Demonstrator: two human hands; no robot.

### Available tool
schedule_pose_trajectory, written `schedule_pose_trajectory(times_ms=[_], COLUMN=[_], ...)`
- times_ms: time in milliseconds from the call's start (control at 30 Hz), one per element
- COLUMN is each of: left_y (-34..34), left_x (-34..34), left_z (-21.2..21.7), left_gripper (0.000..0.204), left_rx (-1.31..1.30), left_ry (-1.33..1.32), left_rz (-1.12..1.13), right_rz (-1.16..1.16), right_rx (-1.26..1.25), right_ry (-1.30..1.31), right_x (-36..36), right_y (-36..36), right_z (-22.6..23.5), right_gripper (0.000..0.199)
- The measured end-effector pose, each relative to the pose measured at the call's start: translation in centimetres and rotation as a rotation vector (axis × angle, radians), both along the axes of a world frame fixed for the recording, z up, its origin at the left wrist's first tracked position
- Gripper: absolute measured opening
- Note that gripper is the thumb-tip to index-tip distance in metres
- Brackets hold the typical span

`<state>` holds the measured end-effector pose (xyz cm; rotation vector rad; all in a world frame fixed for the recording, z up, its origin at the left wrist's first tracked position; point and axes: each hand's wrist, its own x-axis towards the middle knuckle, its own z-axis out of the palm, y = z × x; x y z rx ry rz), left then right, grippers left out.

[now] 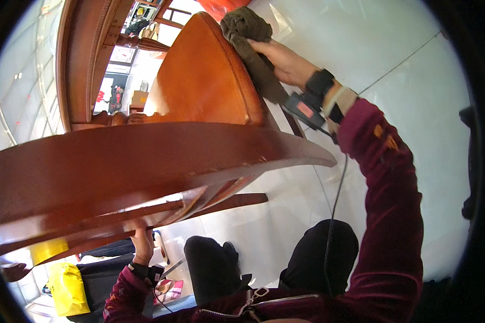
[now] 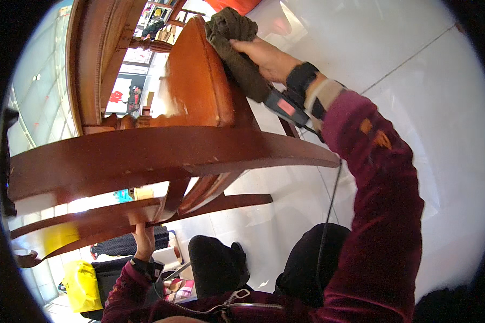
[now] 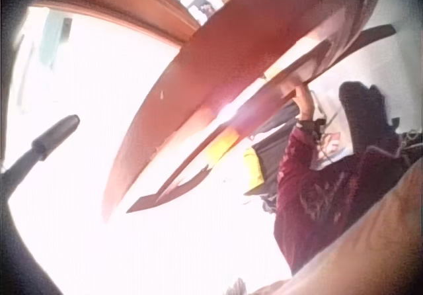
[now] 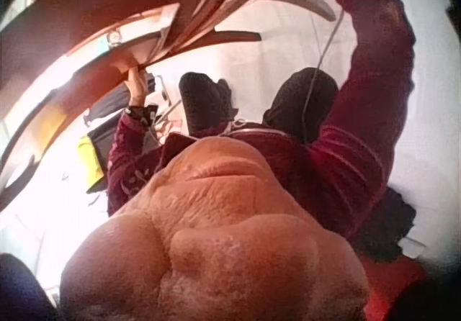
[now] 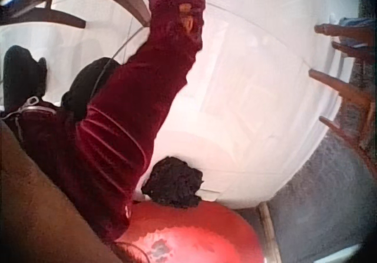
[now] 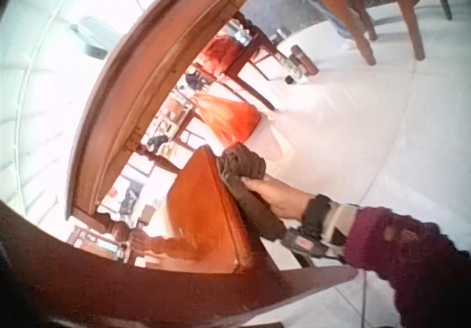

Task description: The person wipes a wooden chair with a cloth, cleaning the seat, back, and legs. Then the person wipes a large red inflatable ball with the same cloth, rotating it to clean multiple sides.

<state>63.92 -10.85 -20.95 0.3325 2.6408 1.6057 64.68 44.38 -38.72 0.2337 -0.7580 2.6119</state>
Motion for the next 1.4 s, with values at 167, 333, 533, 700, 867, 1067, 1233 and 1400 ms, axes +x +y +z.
schedule_pose_trajectory(times_ms=[167,333,533,700,867,1067,1233,1400], left_y=[0.3,0.2,-0.9,-0.9,-0.9,-0.9,-0.5,0.5], left_x=[0.3,0.2,-0.6,-1.0,-1.1,-1.2,-1.0,-0.7], left_z=[-0.4,-0.5,-0.4,-0.4,-0.4,-0.2,-0.1,-0.1], left_gripper=[0.058,0.041,0.051,0.051,0.052,0.057,0.053,0.051], left_rx=[0.037,0.072,-0.004,-0.036,0.005,-0.009,0.029,0.052], left_ry=[0.017,0.049,0.032,0.022,0.032,0.022,0.026,0.045], left_rz=[-0.129,-0.059,-0.024,-0.051,-0.12,-0.117,-0.062,-0.063], right_rz=[-0.218,-0.192,-0.104,0.016,-0.12,-0.237,-0.481,-0.265], right_rx=[0.277,0.438,0.635,0.866,0.304,0.651,1.414,1.141], right_ry=[-0.048,-0.209,-0.157,-0.221,-0.32,-0.328,-0.412,-0.418], right_x=[-6.9,-5.4,3.5,14.5,14.5,0.2,-3.7,1.9], right_y=[3.2,2.3,0.2,0.7,3.5,3.0,-0.3,-1.6], right_z=[3.1,2.6,0.3,-3.3,-7.7,-7.4,-6.4,-6.4], right_gripper=[0.041,0.065,0.058,0.056,0.05,0.047,0.042,0.046])
